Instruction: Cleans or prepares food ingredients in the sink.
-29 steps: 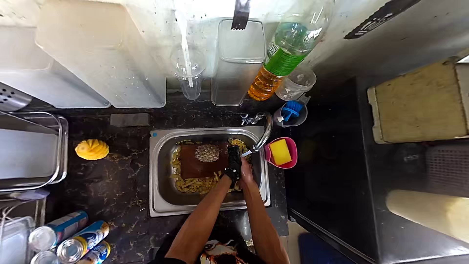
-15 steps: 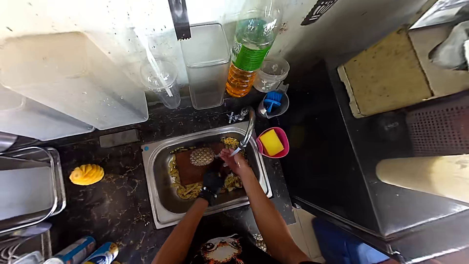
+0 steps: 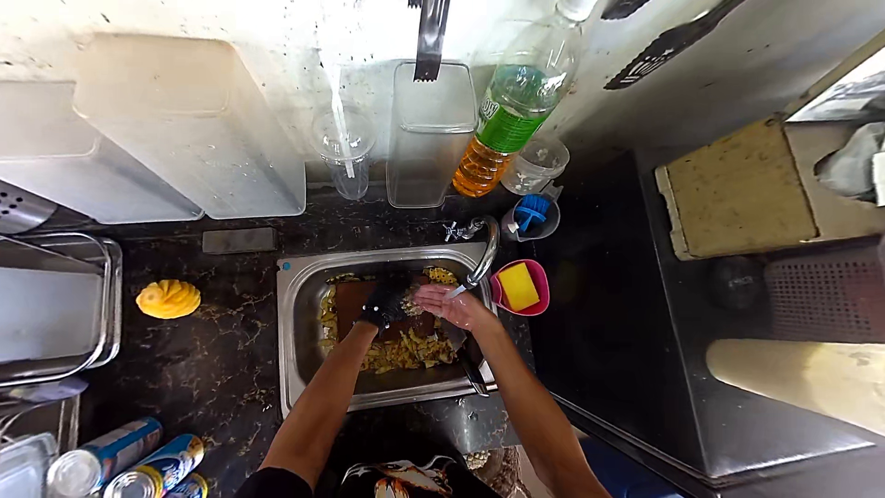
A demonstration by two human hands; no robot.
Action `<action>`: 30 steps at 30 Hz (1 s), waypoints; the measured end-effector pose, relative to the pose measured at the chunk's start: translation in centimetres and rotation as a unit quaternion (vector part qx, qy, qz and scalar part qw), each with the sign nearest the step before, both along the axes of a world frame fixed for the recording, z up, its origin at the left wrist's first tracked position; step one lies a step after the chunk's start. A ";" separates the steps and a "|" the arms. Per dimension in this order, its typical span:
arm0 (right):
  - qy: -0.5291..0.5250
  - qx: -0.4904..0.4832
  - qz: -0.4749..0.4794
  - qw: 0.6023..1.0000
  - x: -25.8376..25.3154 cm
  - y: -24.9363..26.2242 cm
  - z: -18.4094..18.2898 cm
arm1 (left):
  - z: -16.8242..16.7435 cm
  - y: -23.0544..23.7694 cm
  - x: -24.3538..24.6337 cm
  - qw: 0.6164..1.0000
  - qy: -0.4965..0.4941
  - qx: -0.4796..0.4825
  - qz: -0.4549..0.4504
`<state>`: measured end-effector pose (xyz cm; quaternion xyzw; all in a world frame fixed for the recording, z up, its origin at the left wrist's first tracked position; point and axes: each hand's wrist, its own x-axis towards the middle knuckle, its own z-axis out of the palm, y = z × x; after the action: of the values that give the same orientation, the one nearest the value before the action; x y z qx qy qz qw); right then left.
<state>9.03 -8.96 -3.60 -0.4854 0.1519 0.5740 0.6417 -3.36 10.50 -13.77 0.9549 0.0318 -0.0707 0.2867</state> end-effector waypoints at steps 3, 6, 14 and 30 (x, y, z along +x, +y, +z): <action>-0.021 -0.030 0.022 0.999 0.1 -0.8 1.9 | 15.6 -3.2 1.6 0.969 0.183 -0.143 0.087; -0.098 -0.089 0.075 0.988 -0.3 -1.6 4.1 | 15.0 -3.4 1.8 0.946 0.239 -0.198 0.094; -0.283 -0.189 0.077 0.937 -2.2 -4.3 2.8 | 4.3 -2.6 2.2 0.867 0.173 -0.445 0.142; -0.352 -0.278 0.166 0.878 -3.9 -6.2 -0.7 | 5.5 -5.6 2.1 0.965 -0.044 -0.259 -0.008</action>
<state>5.09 -15.18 -4.33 -0.8320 -0.0140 0.3975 0.3868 -1.26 4.89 -8.28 0.8506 -0.0076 -0.0367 0.5244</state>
